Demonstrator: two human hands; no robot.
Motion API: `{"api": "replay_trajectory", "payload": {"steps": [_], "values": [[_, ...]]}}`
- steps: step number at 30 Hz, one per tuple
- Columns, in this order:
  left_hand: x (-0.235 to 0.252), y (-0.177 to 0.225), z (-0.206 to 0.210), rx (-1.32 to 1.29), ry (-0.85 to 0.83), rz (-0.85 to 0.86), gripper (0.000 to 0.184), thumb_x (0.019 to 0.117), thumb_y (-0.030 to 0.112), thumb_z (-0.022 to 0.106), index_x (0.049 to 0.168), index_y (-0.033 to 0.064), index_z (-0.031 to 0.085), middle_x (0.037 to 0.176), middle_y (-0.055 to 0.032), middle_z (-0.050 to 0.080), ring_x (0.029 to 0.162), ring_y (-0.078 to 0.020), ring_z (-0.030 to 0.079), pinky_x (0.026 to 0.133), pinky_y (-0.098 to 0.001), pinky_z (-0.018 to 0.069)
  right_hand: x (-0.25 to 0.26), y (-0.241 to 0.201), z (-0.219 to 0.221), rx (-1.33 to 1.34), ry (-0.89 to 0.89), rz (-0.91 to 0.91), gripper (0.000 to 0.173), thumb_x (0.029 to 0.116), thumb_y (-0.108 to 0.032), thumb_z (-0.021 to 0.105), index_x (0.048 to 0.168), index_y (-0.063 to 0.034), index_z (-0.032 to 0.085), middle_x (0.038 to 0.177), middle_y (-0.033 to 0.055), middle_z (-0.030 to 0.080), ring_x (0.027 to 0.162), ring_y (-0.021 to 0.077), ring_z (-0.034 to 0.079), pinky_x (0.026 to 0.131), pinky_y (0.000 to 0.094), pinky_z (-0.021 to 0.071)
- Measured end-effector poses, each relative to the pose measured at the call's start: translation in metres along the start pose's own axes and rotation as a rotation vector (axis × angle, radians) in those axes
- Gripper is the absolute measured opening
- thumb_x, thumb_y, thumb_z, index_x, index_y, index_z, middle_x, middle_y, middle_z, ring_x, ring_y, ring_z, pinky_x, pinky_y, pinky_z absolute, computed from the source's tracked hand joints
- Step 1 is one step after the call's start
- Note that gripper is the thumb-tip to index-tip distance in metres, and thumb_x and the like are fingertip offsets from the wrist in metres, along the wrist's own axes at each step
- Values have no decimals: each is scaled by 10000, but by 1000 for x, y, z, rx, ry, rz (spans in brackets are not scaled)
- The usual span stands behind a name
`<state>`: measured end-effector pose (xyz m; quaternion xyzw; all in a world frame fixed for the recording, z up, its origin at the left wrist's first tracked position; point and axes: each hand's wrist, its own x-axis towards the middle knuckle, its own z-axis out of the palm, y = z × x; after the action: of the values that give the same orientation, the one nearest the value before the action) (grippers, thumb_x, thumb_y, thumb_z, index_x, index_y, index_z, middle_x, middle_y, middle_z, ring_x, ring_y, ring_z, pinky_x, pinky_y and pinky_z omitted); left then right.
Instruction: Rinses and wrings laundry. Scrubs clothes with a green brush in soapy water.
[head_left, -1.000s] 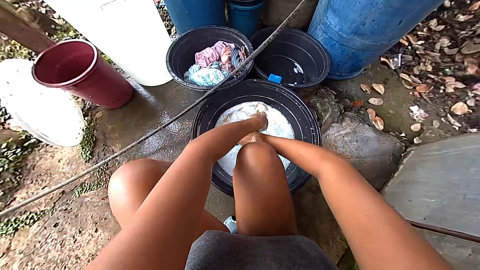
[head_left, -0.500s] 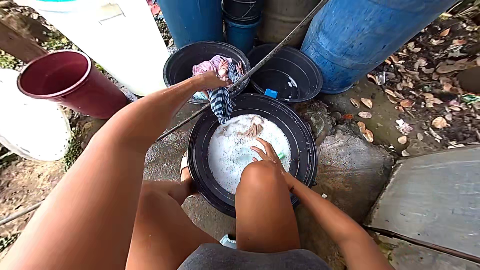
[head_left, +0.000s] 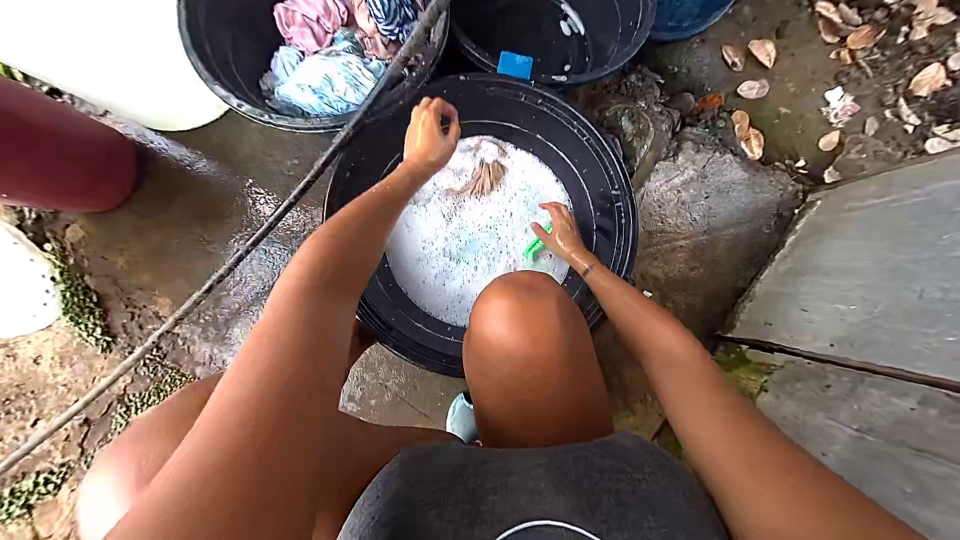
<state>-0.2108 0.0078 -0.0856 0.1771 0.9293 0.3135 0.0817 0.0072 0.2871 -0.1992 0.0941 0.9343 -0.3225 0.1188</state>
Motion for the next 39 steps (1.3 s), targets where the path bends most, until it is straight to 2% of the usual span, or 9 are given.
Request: {"api": "replay_trajectory", "payload": {"steps": [4, 6, 9, 12, 17, 22, 28, 34, 39], "values": [[-71, -65, 103, 154, -214, -343, 744, 963, 376, 640, 1604, 161, 329, 1673, -250, 183, 1538, -512, 103, 1150, -783, 139, -13, 1, 51, 5, -98, 383, 901, 933, -640, 618, 1612, -118, 337, 1682, 314, 90, 1506, 546, 228, 1162, 693, 305], [-100, -77, 135, 207, -206, -401, 739, 961, 409, 632, 1600, 167, 349, 1684, -237, 162, 1549, -504, 19, 1159, -786, 60, -35, -18, 81, -91, -192, 304, 832, 939, -539, 649, 1550, -24, 416, 1673, 335, 81, 1491, 553, 251, 1129, 695, 350], [-123, -62, 156, 225, -266, -361, 588, 964, 340, 621, 1478, 77, 511, 1597, -259, 361, 1512, -498, 223, 1175, -688, 246, -45, -32, 106, -279, -438, -122, 590, 949, -265, 708, 1445, 13, 551, 1584, 350, 338, 1496, 525, 281, 1179, 706, 257], [-141, -64, 151, 149, -295, -308, 580, 959, 309, 647, 1464, 54, 517, 1533, -248, 451, 1390, -445, 460, 1107, -636, 378, -26, -25, 99, -231, -390, -404, 731, 890, -247, 789, 1547, -170, 476, 1613, 239, 376, 1451, 491, 384, 1144, 684, 334], [-137, -73, 144, -284, 207, -813, 696, 972, 347, 667, 1474, -55, 402, 1462, -293, 486, 1348, -376, 512, 1126, -463, 436, -9, -16, 57, -82, 124, -66, 408, 958, -205, 661, 1341, -64, 650, 1393, 263, 560, 1282, 468, 529, 1039, 626, 438], [-97, -51, 152, -224, -108, -959, 787, 933, 567, 648, 1411, -47, 524, 1489, -319, 451, 1410, -472, 410, 1130, -634, 365, -10, -15, 79, -258, -117, -333, 570, 939, -221, 708, 1481, -140, 549, 1399, 196, 606, 1385, 410, 491, 1155, 618, 343], [-49, -46, 117, -741, 120, -733, 517, 1114, 320, 365, 1477, -47, 375, 1378, -236, 550, 1229, -278, 585, 1032, -438, 505, 9, -12, 82, -213, -132, -347, 557, 921, -192, 720, 1423, -27, 542, 1303, 232, 665, 1311, 410, 581, 1257, 609, 192], [-62, 16, -16, -1039, 187, -382, 386, 1125, 297, 331, 1257, 3, 543, 1049, -84, 676, 960, -166, 674, 884, -378, 573, 1, 8, 76, -244, -113, -341, 578, 821, -171, 819, 1310, 33, 590, 1295, 249, 654, 1301, 425, 575, 1246, 603, 214], [-96, -11, 9, -1107, -48, -423, 788, 1053, 632, 52, 1520, 115, 419, 1390, -94, 617, 1248, -221, 607, 1046, -454, 518, -3, 10, 57, -231, -40, -150, 422, 879, -81, 736, 1273, 15, 614, 1273, 262, 651, 1277, 442, 575, 1132, 576, 401]]}}
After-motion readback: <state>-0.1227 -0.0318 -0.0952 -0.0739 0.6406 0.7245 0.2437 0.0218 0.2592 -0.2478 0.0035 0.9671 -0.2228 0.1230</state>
